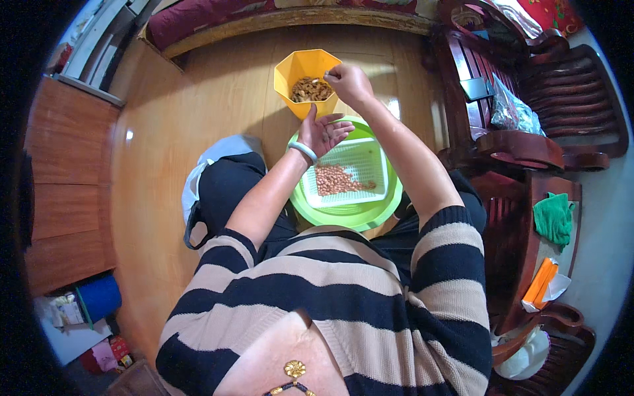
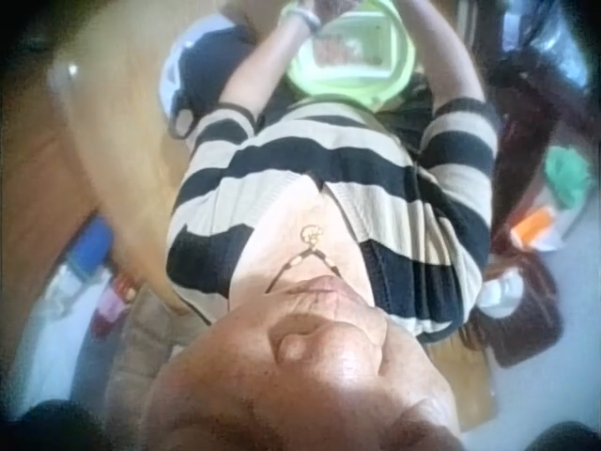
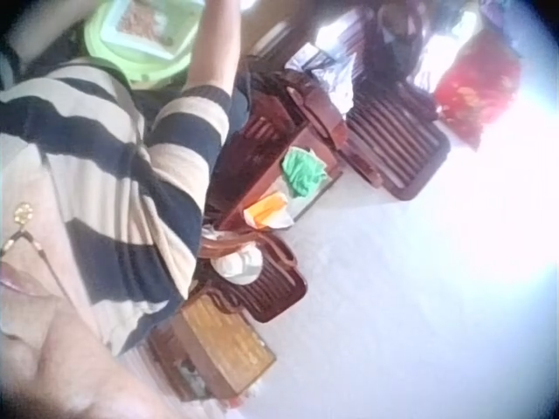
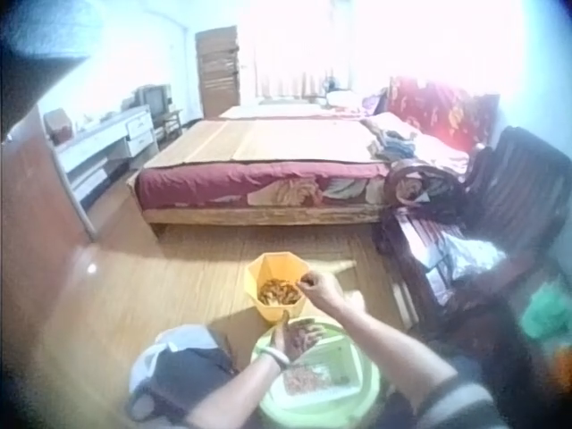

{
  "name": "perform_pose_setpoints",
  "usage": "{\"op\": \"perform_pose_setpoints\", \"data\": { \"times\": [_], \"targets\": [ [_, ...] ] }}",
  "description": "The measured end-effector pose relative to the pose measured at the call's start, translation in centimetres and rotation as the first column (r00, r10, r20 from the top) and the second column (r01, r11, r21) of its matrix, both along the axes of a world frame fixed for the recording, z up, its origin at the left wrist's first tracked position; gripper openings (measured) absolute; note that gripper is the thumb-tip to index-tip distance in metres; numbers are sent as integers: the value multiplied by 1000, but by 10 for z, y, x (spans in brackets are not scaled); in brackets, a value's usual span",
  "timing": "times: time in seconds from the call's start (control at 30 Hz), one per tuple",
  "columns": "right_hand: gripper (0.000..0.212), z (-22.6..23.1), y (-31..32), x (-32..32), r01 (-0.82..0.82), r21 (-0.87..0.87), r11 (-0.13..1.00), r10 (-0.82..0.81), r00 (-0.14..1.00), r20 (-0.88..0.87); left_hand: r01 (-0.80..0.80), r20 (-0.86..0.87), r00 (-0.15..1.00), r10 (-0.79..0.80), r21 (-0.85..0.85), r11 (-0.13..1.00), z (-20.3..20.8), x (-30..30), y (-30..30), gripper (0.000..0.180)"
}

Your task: The recorder is sorting peanuts from a green bowl into a yellow bucket and a white plastic bag.

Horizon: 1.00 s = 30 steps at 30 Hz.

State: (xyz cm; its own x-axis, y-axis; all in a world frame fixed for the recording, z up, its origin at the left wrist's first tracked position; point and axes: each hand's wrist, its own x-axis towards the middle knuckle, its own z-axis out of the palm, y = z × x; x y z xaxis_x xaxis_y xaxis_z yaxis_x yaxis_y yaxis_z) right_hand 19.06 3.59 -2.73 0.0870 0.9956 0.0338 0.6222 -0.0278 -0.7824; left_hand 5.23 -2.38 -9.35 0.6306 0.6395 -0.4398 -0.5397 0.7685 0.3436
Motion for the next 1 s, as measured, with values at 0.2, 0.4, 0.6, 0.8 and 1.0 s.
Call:
{"op": "perform_pose_setpoints", "data": {
  "times": [0.2,0.4,0.6,0.8,1.0],
  "targets": [
    [28,-1,20,-14,72,-64,995,-72,997,-6,17,53,998,-19,34,999,4,1,-3,83],
    [27,-2,40,-4,215,112,970,-211,976,-47,-42,84,996,38,40,998,16,9,-2,83],
    [27,15,-73,0,-429,-69,901,435,888,153,-76,43,996,76,13,997,17,-8,0,80],
    [26,4,-120,10,-227,36,973,222,969,112,147,91,984,-156,95,985,20,6,-13,67],
    [19,-25,-127,34,17,-136,991,-90,831,-549,310,-218,938,-270,176,934,28,9,-24,37]
  ]
}}
